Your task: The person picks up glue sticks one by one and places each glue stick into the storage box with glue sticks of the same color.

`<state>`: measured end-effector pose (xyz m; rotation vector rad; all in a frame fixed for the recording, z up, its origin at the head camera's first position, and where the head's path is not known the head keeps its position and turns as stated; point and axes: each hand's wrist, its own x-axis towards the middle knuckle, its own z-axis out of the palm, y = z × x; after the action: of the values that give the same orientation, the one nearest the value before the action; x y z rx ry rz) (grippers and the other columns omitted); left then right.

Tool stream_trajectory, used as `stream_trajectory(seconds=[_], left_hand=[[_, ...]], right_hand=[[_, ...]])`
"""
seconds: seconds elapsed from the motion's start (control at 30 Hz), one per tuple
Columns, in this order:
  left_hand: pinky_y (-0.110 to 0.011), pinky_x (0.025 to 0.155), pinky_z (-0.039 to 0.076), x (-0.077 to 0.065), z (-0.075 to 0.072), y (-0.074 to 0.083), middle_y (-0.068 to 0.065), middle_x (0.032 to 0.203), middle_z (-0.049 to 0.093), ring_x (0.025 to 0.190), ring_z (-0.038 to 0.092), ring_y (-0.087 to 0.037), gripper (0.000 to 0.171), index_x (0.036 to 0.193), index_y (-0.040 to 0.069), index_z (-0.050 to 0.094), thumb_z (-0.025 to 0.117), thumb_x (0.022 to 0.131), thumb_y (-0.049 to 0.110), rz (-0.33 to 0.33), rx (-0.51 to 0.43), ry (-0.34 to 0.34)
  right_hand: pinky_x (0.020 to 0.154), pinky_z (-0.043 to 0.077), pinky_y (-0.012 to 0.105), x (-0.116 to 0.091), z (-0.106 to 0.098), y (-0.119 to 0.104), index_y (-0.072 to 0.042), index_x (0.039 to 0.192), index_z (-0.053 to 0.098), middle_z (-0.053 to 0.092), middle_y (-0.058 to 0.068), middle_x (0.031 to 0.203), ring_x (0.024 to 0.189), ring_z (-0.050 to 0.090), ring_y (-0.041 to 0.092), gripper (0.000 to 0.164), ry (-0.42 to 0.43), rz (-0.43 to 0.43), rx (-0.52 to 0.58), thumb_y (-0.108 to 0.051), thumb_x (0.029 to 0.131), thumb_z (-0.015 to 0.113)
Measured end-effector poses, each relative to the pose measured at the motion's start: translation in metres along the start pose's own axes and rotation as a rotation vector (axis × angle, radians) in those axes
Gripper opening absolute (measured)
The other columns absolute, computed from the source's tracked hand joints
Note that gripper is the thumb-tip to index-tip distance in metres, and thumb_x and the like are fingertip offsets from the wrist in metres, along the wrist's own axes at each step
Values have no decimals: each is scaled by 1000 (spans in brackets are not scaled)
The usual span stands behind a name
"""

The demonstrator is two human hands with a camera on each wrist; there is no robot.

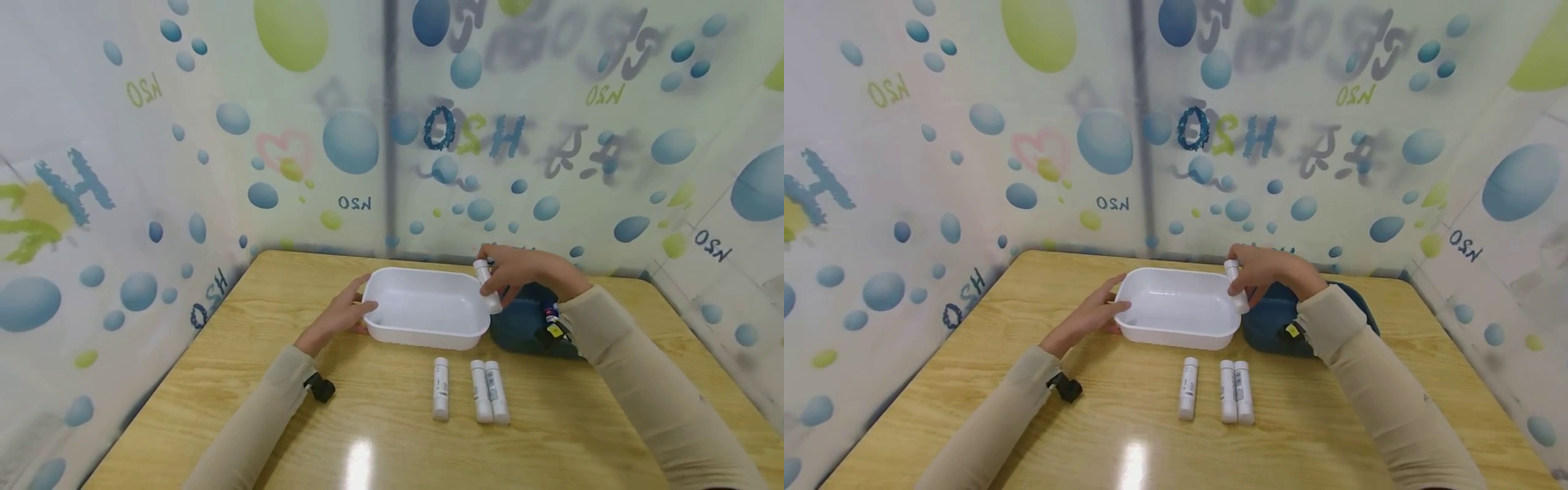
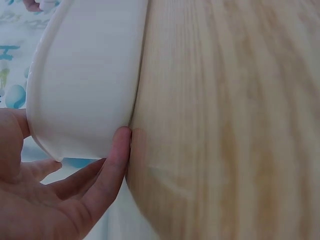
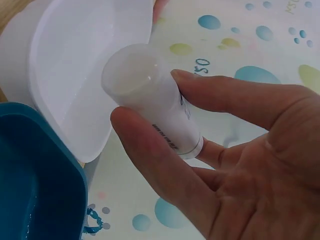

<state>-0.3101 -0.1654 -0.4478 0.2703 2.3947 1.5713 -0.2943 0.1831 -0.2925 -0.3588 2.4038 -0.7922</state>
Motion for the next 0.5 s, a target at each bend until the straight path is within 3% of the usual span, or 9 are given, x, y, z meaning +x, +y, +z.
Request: stream_trajectory(seconds=[0.5], left_hand=[[-38,70,66,-3,1,3,-31,146,49,106,68,-34,72,165,25,22,60,105,24,2,5,0]], right_hand=[[83,65,35,44,-10,-9,3,144,35,60,25,127,92,76,26,62,-69,182,-79,-15,97,71]])
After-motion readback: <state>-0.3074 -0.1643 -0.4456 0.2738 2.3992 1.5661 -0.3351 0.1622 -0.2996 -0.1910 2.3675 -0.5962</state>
